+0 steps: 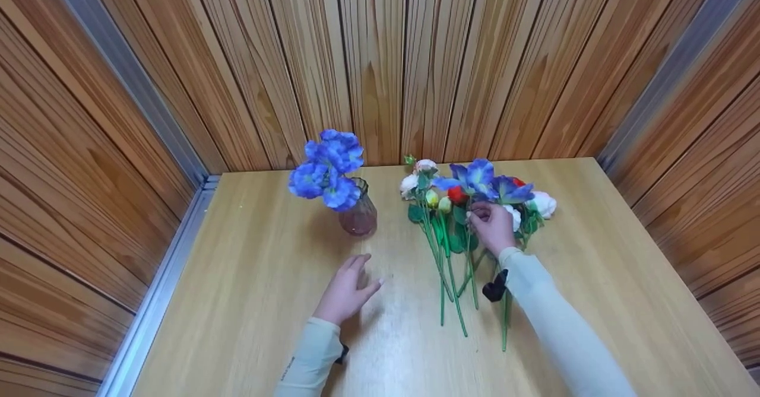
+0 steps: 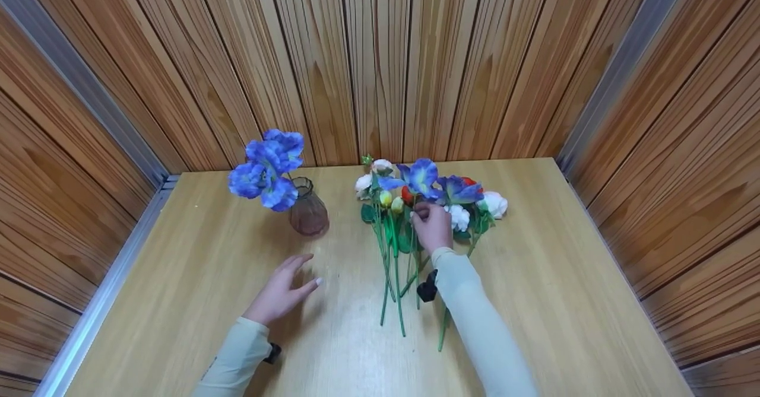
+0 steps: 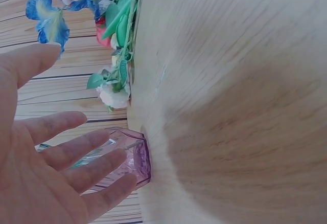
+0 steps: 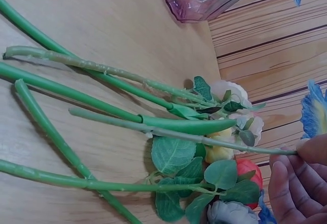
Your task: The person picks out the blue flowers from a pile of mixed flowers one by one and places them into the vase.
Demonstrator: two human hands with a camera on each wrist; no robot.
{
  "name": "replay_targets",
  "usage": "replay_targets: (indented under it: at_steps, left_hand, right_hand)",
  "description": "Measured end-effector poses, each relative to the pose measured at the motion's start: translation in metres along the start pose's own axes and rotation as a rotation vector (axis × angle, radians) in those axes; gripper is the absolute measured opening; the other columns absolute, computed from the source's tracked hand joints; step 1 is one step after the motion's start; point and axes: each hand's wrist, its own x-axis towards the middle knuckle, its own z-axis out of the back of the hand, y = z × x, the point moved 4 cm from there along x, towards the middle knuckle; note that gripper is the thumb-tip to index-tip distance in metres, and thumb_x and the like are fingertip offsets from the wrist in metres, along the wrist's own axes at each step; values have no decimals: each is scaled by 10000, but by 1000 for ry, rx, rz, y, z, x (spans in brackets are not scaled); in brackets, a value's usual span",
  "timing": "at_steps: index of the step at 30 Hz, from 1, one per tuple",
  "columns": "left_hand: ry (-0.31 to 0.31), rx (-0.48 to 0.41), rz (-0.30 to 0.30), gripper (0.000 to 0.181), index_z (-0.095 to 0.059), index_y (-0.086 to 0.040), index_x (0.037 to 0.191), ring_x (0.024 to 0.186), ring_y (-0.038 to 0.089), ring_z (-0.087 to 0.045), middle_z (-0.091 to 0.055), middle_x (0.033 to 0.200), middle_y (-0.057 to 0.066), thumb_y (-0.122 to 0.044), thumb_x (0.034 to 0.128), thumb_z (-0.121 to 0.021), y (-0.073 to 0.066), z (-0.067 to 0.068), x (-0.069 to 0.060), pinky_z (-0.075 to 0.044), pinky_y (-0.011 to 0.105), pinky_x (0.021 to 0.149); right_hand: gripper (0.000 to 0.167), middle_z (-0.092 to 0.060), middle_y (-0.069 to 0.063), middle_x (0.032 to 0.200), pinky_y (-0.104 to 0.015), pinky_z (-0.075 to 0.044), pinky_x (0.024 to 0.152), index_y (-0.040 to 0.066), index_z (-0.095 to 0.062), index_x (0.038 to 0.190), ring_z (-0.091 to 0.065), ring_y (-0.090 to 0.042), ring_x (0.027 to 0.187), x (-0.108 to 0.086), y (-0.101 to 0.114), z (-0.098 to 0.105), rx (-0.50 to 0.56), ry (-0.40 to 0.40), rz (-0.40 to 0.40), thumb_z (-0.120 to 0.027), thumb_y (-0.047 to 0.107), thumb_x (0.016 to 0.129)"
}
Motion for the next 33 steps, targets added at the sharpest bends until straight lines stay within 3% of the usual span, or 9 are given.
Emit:
replay_targets:
  at_steps: [8,12,19,27,33]
  left_hand:
    - [-4,40,8,732,-416,-132,1440,1352,316,-343,-357,1486,138,-566,877,-588,-1,2,-3,-310,488,1067]
    - [-30,70,-7,697,-429,-125,1432,1335,329,-363,-380,1468,137,-522,887,-608,-2,3,-5,-317,503,1061]
    - [-91,152,-85,621,-473,-57,1385,1272,362,-424,-451,1395,172,-385,893,-659,-6,6,-7,-337,509,1046]
    - [-89,152,-62,622,-463,-77,1401,1292,362,-397,-426,1419,168,-381,895,-657,-8,7,-9,-320,509,1058]
    - [-83,171,-56,638,-459,-82,1405,1293,372,-393,-421,1424,173,-424,898,-640,-8,6,-12,-324,510,1055]
  right_hand:
    - [206,-668,-159,933,-253,-526,636,-30,-634,1101,-639,-223,783,-4,8,-5,57,36,-12,-596,91,938]
    - [182,-672,-158,928,-255,-528,643,-20,-641,1085,-643,-239,795,-6,14,-7,75,40,2,-602,67,930]
    - [196,-681,-167,938,-261,-542,673,-38,-641,1092,-659,-250,798,-11,30,-12,61,46,59,-617,54,920]
    - [200,-657,-213,976,-258,-546,675,-69,-624,1084,-644,-298,841,-11,40,-16,147,74,48,-616,46,921]
    - [165,-661,-202,987,-267,-549,684,-11,-637,1065,-647,-272,841,-16,43,-19,135,88,33,-622,66,921]
